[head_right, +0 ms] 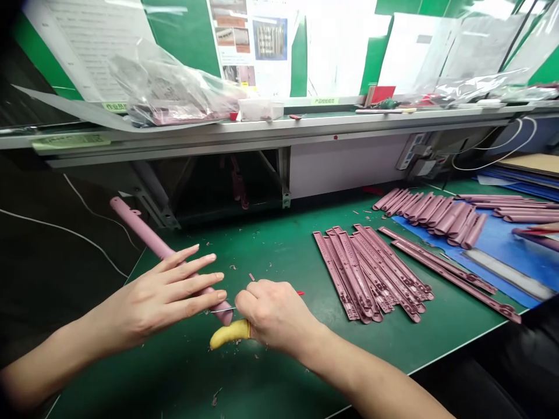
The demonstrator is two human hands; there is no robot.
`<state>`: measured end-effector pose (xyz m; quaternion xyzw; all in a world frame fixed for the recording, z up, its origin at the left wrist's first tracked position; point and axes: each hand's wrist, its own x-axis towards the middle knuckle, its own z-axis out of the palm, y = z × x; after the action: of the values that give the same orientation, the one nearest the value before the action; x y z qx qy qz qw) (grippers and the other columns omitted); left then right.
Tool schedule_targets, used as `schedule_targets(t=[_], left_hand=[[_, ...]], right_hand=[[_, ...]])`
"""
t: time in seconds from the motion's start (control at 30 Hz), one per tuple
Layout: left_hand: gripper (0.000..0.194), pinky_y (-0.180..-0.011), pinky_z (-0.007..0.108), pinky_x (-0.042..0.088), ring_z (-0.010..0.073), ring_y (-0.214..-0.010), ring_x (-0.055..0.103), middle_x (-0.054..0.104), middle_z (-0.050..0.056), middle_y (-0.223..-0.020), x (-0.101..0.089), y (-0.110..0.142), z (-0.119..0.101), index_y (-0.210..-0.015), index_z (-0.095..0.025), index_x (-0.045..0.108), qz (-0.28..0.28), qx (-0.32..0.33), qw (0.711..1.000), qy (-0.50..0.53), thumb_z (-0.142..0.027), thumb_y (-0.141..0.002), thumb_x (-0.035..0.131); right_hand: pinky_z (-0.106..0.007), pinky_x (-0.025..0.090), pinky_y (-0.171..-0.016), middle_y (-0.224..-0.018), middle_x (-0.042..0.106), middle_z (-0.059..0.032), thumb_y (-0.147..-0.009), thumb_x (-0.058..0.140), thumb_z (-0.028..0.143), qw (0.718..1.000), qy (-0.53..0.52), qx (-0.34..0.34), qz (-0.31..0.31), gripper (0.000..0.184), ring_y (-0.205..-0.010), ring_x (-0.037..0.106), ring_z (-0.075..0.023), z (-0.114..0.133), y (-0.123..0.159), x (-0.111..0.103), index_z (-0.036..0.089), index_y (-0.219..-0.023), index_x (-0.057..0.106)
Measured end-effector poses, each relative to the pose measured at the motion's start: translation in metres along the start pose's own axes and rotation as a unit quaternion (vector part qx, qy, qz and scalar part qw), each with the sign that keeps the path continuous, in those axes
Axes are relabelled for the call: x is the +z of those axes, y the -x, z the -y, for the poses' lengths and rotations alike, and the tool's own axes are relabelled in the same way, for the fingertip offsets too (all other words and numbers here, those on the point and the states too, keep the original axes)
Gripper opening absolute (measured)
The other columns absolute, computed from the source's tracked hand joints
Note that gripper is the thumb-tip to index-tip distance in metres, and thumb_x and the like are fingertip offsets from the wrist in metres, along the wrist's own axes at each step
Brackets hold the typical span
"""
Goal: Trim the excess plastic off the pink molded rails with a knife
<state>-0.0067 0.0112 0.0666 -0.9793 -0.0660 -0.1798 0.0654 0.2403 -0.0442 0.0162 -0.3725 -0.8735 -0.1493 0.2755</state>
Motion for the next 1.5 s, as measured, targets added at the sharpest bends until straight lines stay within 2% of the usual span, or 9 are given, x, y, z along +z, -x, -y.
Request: schedule_targets(t=[0.17, 0.33, 0.63, 0.9, 1.07, 1.17, 1.3, 1.37, 1.5], left_hand=[[0.059, -0.105, 0.053, 0.034, 0.0326, -0.118, 0.054, 0.066, 0.009, -0.12, 0.0, 0.003, -0.01, -0.146, -0.027, 0.035, -0.025, -0.011, 0.999, -0.046, -0.012, -0.09, 0.044], [0.05, -0.084, 0.038, 0.052, 0.0242, -0.1, 0.063, 0.066, 0.01, -0.113, 0.01, 0.008, -0.036, -0.139, -0.02, 0.045, -0.078, -0.103, 0.991, -0.047, -0.009, -0.09, 0.048], [0.05, -0.09, 0.02, 0.053, 0.0152, -0.108, 0.063, 0.063, 0.003, -0.126, 0.029, 0.003, -0.066, -0.139, -0.02, 0.044, -0.127, -0.232, 0.963, 0.05, -0.019, -0.09, 0.055], [0.052, -0.079, 0.015, 0.056, 0.0131, -0.101, 0.066, 0.064, -0.006, -0.124, 0.034, -0.003, -0.076, -0.14, -0.035, 0.041, -0.123, -0.32, 0.931, 0.129, -0.026, -0.091, 0.054], [0.049, -0.073, 0.018, 0.058, 0.0158, -0.096, 0.069, 0.067, -0.003, -0.12, 0.04, -0.001, -0.077, -0.138, -0.032, 0.044, -0.121, -0.355, 0.915, 0.148, -0.03, -0.09, 0.054], [0.049, -0.077, 0.021, 0.058, 0.0167, -0.099, 0.068, 0.066, 0.0, -0.121, 0.04, 0.004, -0.063, -0.139, -0.028, 0.043, -0.104, -0.313, 0.937, 0.119, -0.028, -0.092, 0.054], [0.045, -0.101, 0.042, 0.047, 0.0247, -0.124, 0.052, 0.061, 0.005, -0.129, 0.025, 0.012, -0.028, -0.136, -0.024, 0.046, -0.05, -0.125, 0.991, -0.005, -0.012, -0.093, 0.046], [0.044, -0.11, 0.052, 0.035, 0.0279, -0.132, 0.041, 0.057, 0.005, -0.133, 0.014, 0.013, -0.014, -0.133, -0.024, 0.05, -0.006, -0.045, 0.998, -0.046, -0.007, -0.093, 0.04], [0.04, -0.113, 0.055, 0.026, 0.0293, -0.134, 0.039, 0.057, 0.008, -0.133, -0.002, 0.007, -0.008, -0.132, -0.02, 0.051, 0.028, 0.025, 0.996, -0.083, -0.009, -0.095, 0.039]], right_hand=[[-0.029, 0.018, -0.05, -0.06, 0.05, -0.0001, -0.101, 0.033, 0.041, 1.0, -0.003, -0.023, -0.002, 0.044, -0.053, 0.036, -0.0129, 0.001, 0.003, -0.005, 0.018, -0.067, 0.05], [-0.029, 0.019, -0.05, -0.057, 0.044, 0.0004, -0.101, 0.03, 0.045, 0.998, -0.001, -0.009, -0.057, 0.05, -0.052, 0.032, -0.0127, 0.004, 0.006, -0.006, 0.017, -0.065, 0.051], [-0.028, 0.02, -0.052, -0.058, 0.046, -0.0006, -0.101, 0.031, 0.043, 0.995, -0.006, 0.038, -0.093, 0.049, -0.053, 0.036, -0.0129, 0.004, 0.004, -0.004, 0.015, -0.069, 0.056], [-0.028, 0.02, -0.052, -0.058, 0.047, -0.001, -0.1, 0.034, 0.036, 0.995, 0.004, 0.045, -0.093, 0.043, -0.054, 0.037, -0.0132, 0.0, 0.003, 0.003, 0.015, -0.071, 0.059], [-0.028, 0.017, -0.052, -0.055, 0.044, -0.0003, -0.099, 0.036, 0.031, 0.994, 0.025, 0.029, -0.098, 0.045, -0.052, 0.03, -0.0124, 0.003, 0.004, 0.009, 0.016, -0.059, 0.051], [-0.027, 0.017, -0.05, -0.053, 0.043, 0.0009, -0.1, 0.034, 0.04, 0.995, -0.008, 0.019, -0.099, 0.05, -0.051, 0.032, -0.0111, -0.002, 0.004, 0.007, 0.016, -0.06, 0.052], [-0.024, 0.021, -0.049, -0.055, 0.047, 0.0021, -0.094, 0.027, 0.064, 0.992, -0.103, -0.045, -0.053, 0.063, -0.05, 0.039, -0.0092, -0.014, 0.003, -0.004, 0.016, -0.077, 0.064], [-0.024, 0.02, -0.049, -0.057, 0.049, 0.0015, -0.092, 0.025, 0.068, 0.992, -0.109, -0.065, -0.026, 0.066, -0.05, 0.04, -0.0091, -0.018, 0.001, -0.008, 0.016, -0.08, 0.065], [-0.027, 0.015, -0.048, -0.056, 0.048, 0.0006, -0.096, 0.022, 0.061, 0.994, -0.058, -0.085, 0.02, 0.065, -0.049, 0.035, -0.0104, -0.018, -0.004, -0.008, 0.017, -0.069, 0.061]])
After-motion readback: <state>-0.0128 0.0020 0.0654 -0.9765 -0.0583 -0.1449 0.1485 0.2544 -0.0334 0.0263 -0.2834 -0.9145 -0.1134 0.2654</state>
